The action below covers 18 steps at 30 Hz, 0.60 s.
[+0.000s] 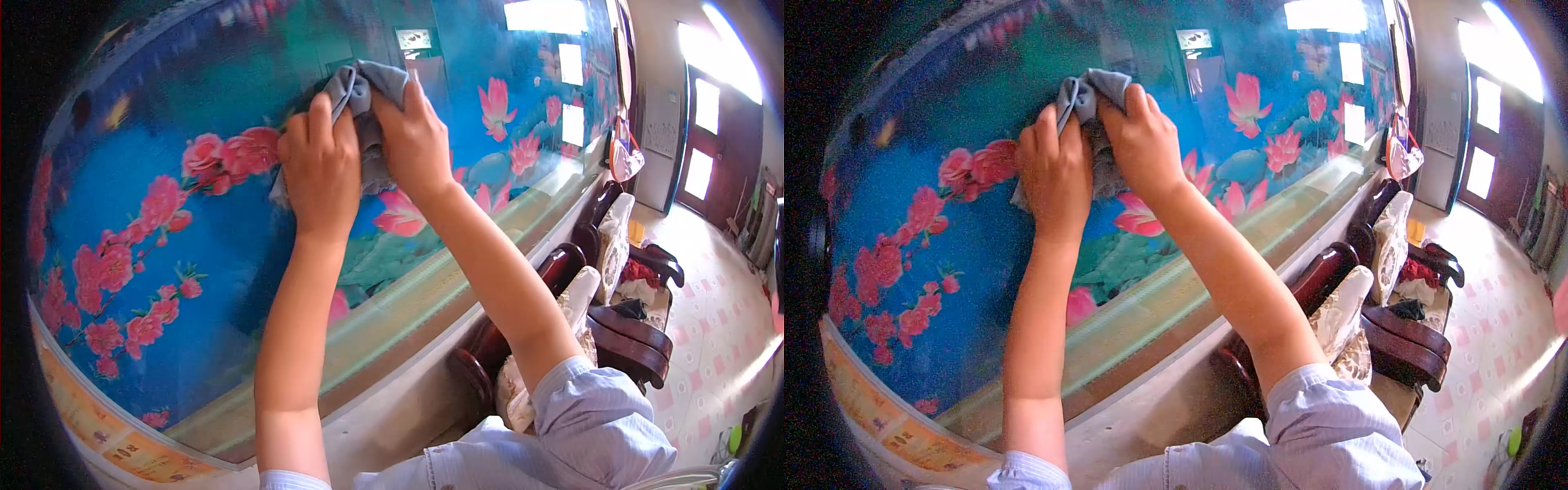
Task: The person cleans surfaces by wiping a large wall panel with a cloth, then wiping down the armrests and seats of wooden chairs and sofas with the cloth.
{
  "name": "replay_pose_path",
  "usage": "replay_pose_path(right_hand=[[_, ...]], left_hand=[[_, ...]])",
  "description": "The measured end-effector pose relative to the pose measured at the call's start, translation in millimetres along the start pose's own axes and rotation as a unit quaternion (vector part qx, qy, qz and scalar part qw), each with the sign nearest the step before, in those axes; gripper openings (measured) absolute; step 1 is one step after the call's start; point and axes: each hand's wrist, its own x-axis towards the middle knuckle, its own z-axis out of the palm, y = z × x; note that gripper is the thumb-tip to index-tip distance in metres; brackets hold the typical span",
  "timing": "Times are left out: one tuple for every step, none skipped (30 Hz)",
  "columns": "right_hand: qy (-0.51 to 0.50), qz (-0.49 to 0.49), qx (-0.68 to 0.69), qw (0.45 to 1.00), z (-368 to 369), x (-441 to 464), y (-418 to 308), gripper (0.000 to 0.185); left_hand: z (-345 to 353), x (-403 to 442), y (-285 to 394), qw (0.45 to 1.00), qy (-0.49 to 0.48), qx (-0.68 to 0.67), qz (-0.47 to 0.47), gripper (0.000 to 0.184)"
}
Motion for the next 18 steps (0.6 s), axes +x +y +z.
replay_pose_path(right_hand=[[0.006,0.008,-0.007,1.000,-1,-2,13,0.030],[0.011,0.016,-0.014,1.000,-3,-5,24,0.030],[0.029,0.023,-0.008,0.999,-3,-8,35,0.030],[0.023,0.027,-0.005,0.999,-3,-10,45,0.030],[0.038,0.026,0.005,0.999,-3,-14,55,0.030],[0.050,0.028,0.015,0.998,-3,-19,62,0.030],[0.054,0.036,0.011,0.998,-2,-24,69,0.025],[0.038,0.050,0.016,0.998,-10,-26,65,0.025],[0.061,0.065,0.059,0.994,-19,-22,58,0.021],[0.085,0.082,0.099,0.988,-24,-28,55,0.018],[0.010,0.102,0.036,0.994,-22,-41,61,0.021],[-0.006,0.117,0.038,0.992,-21,-55,65,0.021],[-0.003,0.115,0.022,0.993,-20,-69,67,0.022],[0.000,0.111,0.006,0.994,-21,-83,69,0.023],[-0.029,0.136,-0.010,0.990,-23,-102,69,0.023],[-0.041,0.149,-0.008,0.988,-24,-122,68,0.023],[-0.035,0.178,0.001,0.983,-25,-144,66,0.021],[-0.028,0.205,0.009,0.978,-26,-166,64,0.021]], left_hand=[[7,2,11,1.000,-0.004,-0.005,0.000,0.019],[13,4,22,1.000,-0.010,-0.006,-0.002,0.019],[20,4,31,1.000,-0.004,-0.009,0.007,0.017],[27,5,39,1.000,0.001,-0.012,0.015,0.016],[35,5,46,1.000,0.013,-0.019,0.019,0.013],[39,4,53,1.000,-0.003,-0.020,0.017,0.013],[43,2,58,0.999,0.008,-0.024,0.022,0.011],[47,0,62,0.999,0.017,-0.028,0.027,0.009],[54,-4,64,0.998,0.030,-0.023,0.041,0.004],[58,-11,66,0.999,0.007,-0.026,0.040,0.004],[61,-17,68,0.998,-0.003,-0.041,0.051,0.010],[53,-17,72,0.996,-0.012,-0.058,0.063,0.017],[36,-26,82,0.990,-0.128,-0.056,0.017,0.030],[34,-38,86,0.987,-0.147,-0.060,0.018,0.030],[32,-49,90,0.976,-0.200,-0.077,0.028,0.041],[30,-60,92,0.963,-0.251,-0.092,0.039,0.054],[30,-73,96,0.958,-0.266,-0.095,0.041,0.054],[31,-91,101,0.970,-0.199,-0.104,0.090,0.028]])
